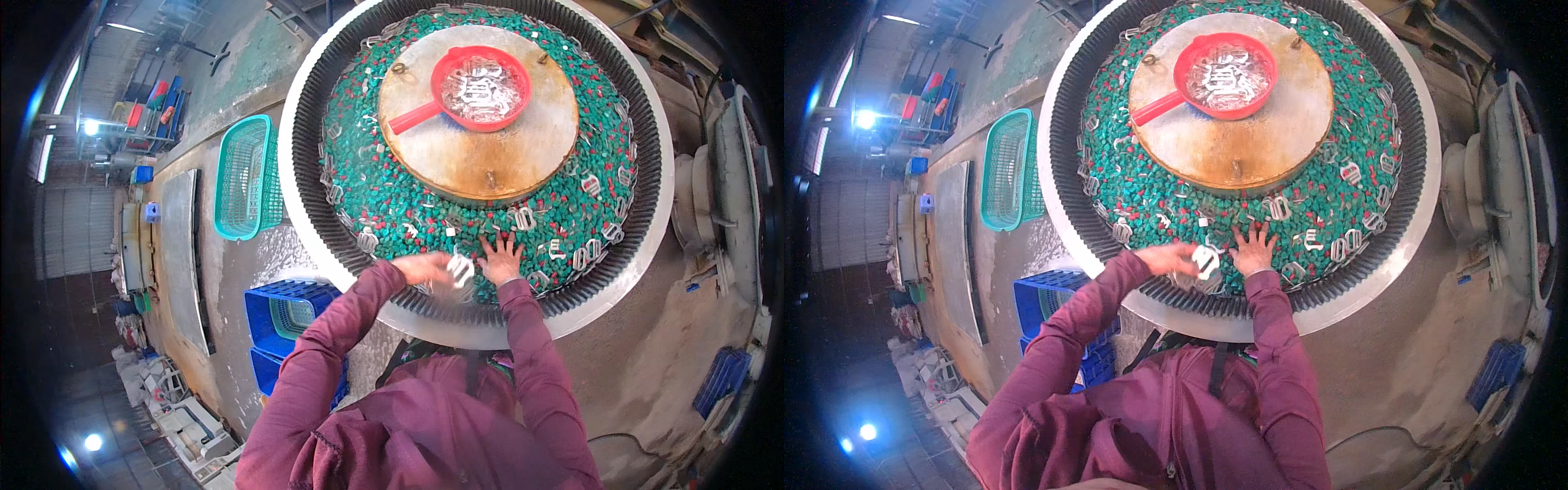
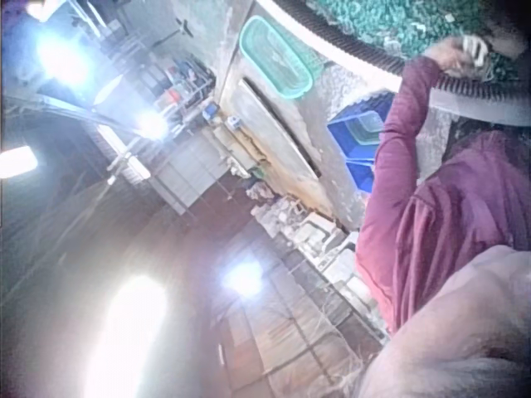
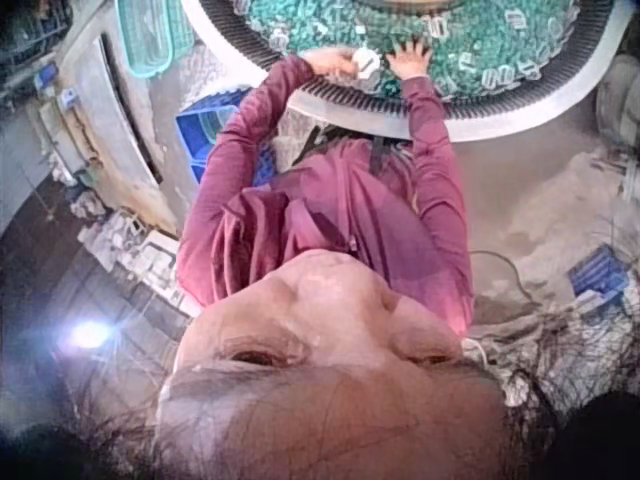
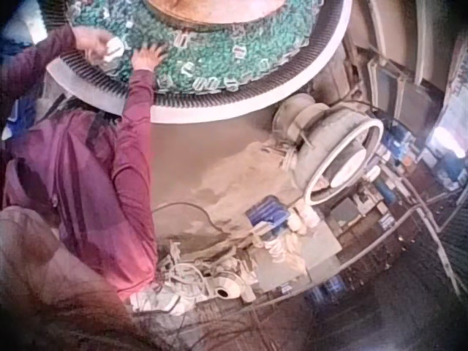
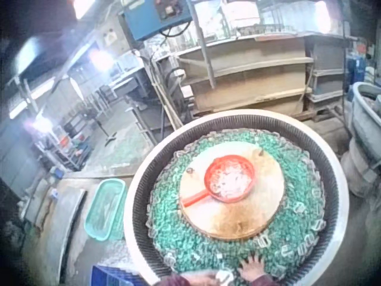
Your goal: The person picks small metal fasteners from a rotating vibratory bowl filled with green and red plastic pieces and places them into a red scoop. The person then transfers the collected fasteners from the scoop into a green basket.
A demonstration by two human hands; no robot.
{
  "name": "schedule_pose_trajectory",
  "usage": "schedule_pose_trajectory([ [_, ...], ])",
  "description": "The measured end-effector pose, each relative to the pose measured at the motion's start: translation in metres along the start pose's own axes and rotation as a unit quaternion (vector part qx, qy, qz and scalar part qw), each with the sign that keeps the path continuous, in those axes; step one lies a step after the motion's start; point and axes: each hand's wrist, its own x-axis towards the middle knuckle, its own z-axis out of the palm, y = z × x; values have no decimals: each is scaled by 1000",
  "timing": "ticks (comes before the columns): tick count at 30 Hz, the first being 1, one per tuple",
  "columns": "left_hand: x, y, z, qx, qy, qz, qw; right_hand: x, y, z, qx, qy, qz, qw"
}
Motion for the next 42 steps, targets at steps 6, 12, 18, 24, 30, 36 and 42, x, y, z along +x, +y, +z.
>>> schedule_pose_trajectory([
  [6,-11,176,-65,-190,124,264,938,-49,-7,-6,20,-105,29,994],
  [12,64,238,-154,112,371,338,858,-71,3,-46,4,-306,-12,952],
  [18,40,189,-127,569,462,175,657,-38,48,-60,66,-51,-34,996],
  [24,23,11,24,520,-36,9,853,-2,14,-47,38,-22,-62,997],
  [30,76,-129,70,534,0,51,844,-23,6,-5,27,-89,-69,993],
  [36,81,-98,90,513,72,-136,844,-74,13,-37,-82,-20,-126,988],
  [42,99,-102,100,627,147,-131,754,-67,7,-2,-169,-96,-146,970],
])
